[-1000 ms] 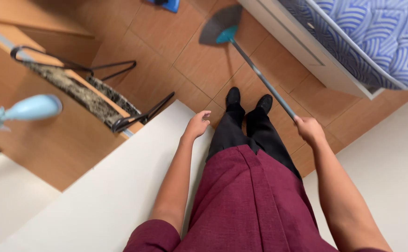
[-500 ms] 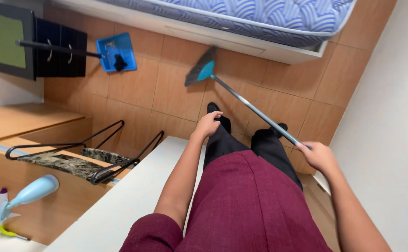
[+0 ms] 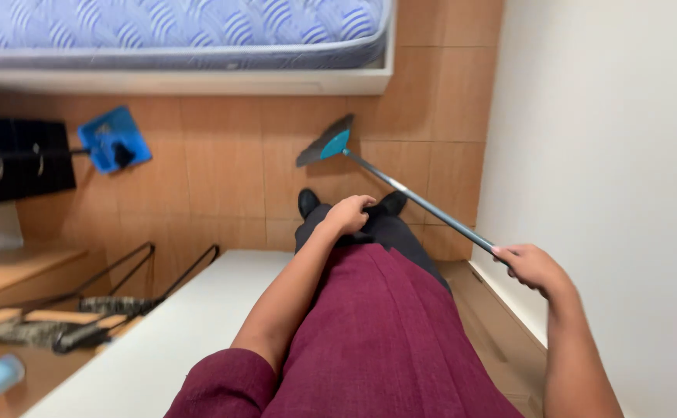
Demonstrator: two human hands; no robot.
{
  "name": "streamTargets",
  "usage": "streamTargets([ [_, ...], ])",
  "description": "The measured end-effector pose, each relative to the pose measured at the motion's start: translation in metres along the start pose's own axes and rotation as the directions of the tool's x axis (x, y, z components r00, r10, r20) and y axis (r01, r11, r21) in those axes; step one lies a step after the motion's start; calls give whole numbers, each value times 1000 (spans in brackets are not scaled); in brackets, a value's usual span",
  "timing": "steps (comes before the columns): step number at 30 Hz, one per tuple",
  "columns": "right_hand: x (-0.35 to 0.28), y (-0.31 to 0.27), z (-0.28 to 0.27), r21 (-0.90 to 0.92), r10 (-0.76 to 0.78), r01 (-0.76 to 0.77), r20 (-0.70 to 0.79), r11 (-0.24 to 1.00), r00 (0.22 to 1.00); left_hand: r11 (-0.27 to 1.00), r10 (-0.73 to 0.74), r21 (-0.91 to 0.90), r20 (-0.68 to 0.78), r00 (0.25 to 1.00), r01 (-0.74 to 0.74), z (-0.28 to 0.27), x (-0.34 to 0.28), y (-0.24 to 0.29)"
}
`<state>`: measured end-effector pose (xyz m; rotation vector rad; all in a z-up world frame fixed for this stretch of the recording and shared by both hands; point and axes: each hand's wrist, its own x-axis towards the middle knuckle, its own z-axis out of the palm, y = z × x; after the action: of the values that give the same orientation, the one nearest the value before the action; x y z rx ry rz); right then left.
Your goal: Sweep the tiled floor of a bedroom using a broom and dustpan.
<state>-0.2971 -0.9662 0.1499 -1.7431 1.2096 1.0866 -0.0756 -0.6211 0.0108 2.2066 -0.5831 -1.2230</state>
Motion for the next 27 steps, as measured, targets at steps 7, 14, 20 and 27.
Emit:
streamTargets([
  [7, -83, 42, -29, 193, -62, 58, 17, 979, 998, 941, 289, 113, 217, 932, -319, 59, 90, 118],
  [14, -100, -39, -34, 220, -94, 128, -157, 967, 983, 921, 98, 324, 347, 933, -217, 48, 122, 235],
  [20, -54, -95, -108, 522, -80, 129, -117, 843, 990, 961, 271, -24, 276, 922, -275, 10, 230, 261],
  [27, 12, -219, -237, 622, -151, 141, -38, 770, 988, 827, 526, -226, -9, 850, -514, -92, 372, 310],
])
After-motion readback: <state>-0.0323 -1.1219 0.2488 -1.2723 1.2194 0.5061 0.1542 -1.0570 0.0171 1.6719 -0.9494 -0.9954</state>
